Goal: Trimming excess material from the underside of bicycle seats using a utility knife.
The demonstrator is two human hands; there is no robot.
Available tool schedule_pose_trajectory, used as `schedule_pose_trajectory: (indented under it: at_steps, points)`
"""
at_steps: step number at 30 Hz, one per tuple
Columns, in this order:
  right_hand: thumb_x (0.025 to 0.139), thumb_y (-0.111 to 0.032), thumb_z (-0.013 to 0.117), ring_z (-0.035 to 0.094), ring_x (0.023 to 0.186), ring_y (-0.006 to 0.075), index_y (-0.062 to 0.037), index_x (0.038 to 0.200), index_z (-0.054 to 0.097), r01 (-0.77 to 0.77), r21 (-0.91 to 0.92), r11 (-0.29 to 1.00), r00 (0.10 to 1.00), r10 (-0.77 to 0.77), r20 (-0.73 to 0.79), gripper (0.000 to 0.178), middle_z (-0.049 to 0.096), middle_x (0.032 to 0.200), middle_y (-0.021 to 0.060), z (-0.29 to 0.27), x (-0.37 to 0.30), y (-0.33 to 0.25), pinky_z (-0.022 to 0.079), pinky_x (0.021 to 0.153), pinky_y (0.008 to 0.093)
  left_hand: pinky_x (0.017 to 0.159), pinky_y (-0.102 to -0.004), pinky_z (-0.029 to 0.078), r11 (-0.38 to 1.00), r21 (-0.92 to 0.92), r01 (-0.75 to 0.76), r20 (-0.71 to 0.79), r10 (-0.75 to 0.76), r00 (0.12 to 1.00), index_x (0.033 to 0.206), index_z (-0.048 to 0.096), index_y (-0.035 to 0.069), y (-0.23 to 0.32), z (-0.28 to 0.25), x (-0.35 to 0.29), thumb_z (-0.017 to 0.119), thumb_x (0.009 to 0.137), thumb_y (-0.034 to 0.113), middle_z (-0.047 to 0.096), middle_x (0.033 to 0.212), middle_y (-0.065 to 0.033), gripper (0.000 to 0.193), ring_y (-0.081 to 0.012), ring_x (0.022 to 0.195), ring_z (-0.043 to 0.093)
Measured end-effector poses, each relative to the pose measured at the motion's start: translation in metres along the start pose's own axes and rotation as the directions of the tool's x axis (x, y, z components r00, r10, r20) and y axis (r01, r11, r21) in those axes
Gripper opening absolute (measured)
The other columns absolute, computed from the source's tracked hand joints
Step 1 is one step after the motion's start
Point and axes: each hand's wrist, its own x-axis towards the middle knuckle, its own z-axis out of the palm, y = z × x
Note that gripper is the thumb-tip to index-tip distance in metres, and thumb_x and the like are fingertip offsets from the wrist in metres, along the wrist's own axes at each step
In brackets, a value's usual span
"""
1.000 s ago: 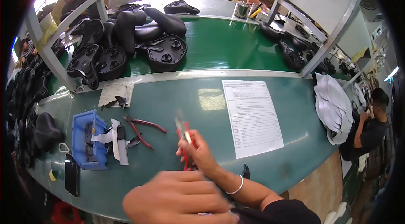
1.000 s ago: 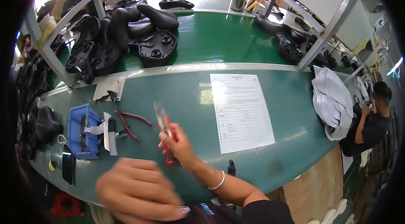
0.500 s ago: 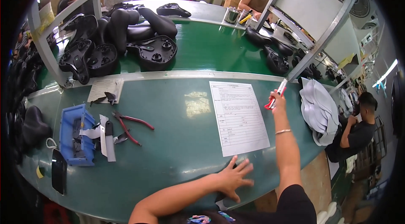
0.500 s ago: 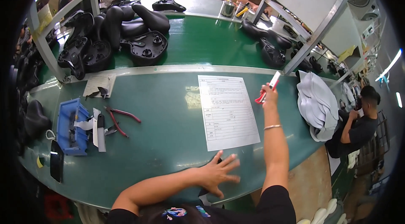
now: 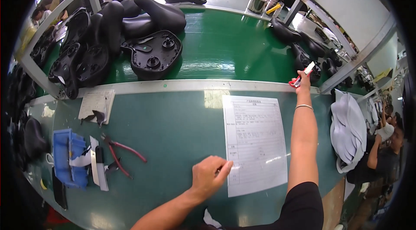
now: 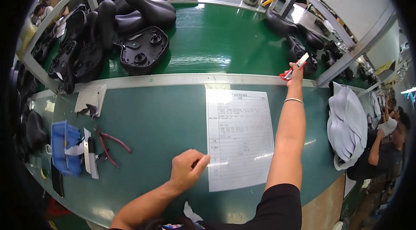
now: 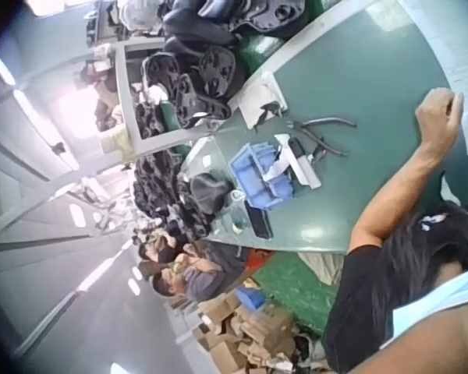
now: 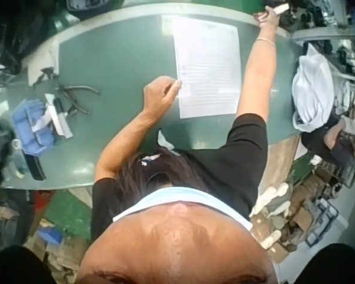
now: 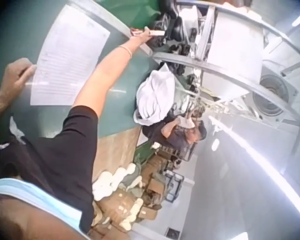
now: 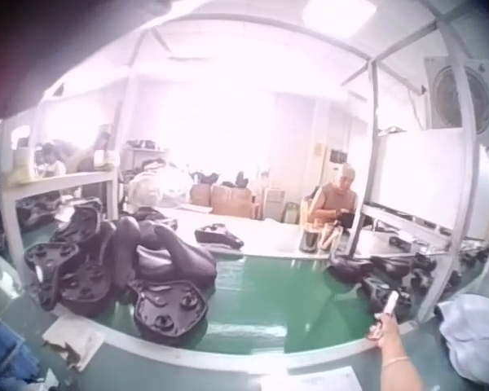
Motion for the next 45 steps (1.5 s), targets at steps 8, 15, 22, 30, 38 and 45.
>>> schedule_pose_trajectory:
  at_steps: [8,15,22,30,38,45]
  points:
    - [0.074,-0.008,0.065,0.054,0.074,0.0134,-0.0054,0.113,0.056,0.186,-0.258,0.948,0.965,-0.226,-0.133,0.04,0.059,0.089,0.0029,-0.001,0.036,0.011,0.047,0.069,0.0291,0.048,-0.0324,0.041,1.0,-0.01,-0.021,-0.017,0.021,1.0,0.069,0.062,0.006,0.006,0.003,0.005,0.066,0.083,0.02,0.057,0.062,-0.0055,0.02,-0.02,0.052,0.053]
    - [0.078,-0.008,0.057,0.054,0.076,0.0111,-0.0046,0.113,0.05,0.175,0.269,0.947,0.924,-0.252,0.287,0.036,0.052,0.091,0.0024,0.006,-0.131,0.019,0.051,0.072,0.0284,0.054,-0.0299,0.044,0.996,-0.091,-0.009,-0.048,0.005,0.999,0.082,0.063,0.002,-0.004,0.006,0.001,0.065,0.086,0.022,0.06,0.071,-0.0081,0.02,-0.0173,0.061,0.057]
    - [0.074,-0.008,0.058,0.057,0.07,0.0148,-0.0028,0.099,0.049,-0.182,0.053,0.982,0.813,0.121,0.569,0.027,0.053,0.079,0.0041,0.025,-0.376,-0.009,0.049,0.065,0.0277,0.085,-0.0338,0.046,0.709,-0.697,-0.113,-0.288,-0.133,0.948,0.134,0.026,0.001,-0.032,-0.002,0.006,0.066,0.086,0.038,0.048,0.125,-0.0122,0.073,-0.0196,0.103,0.054]
    - [0.073,-0.009,0.061,0.064,0.067,0.0197,0.0001,0.102,0.051,-0.116,-0.351,0.929,0.525,0.358,0.772,0.032,0.06,0.075,0.0109,-0.008,-0.496,-0.031,0.052,0.061,0.0314,0.085,-0.0331,0.05,0.108,-0.992,0.07,0.033,-0.308,0.951,0.107,0.059,0.002,-0.028,-0.108,-0.021,0.06,0.086,0.029,0.063,0.101,-0.0102,0.034,-0.0209,0.094,0.062]
    - [0.088,-0.009,0.054,0.054,0.052,0.0124,-0.0002,0.115,0.047,0.005,-0.299,0.954,0.661,0.221,0.717,0.029,0.059,0.077,0.0081,-0.011,-0.498,-0.044,0.047,0.048,0.0252,0.078,-0.0299,0.052,0.601,-0.72,0.347,0.075,-0.429,0.9,0.127,0.045,-0.005,-0.012,-0.205,-0.107,0.065,0.085,0.043,0.058,0.111,-0.0126,0.067,-0.0177,0.093,0.06]
    - [0.09,-0.009,0.056,0.065,0.074,0.015,-0.003,0.136,0.037,0.492,-0.295,0.819,0.371,0.109,0.922,0.051,0.066,0.104,0.014,-0.022,-0.506,-0.064,0.052,0.063,0.0261,0.076,-0.0315,0.05,0.696,-0.569,0.439,0.022,-0.521,0.853,0.12,0.048,-0.001,0.02,-0.217,-0.129,0.066,0.084,0.028,0.06,0.101,-0.0109,0.05,-0.0175,0.083,0.06]
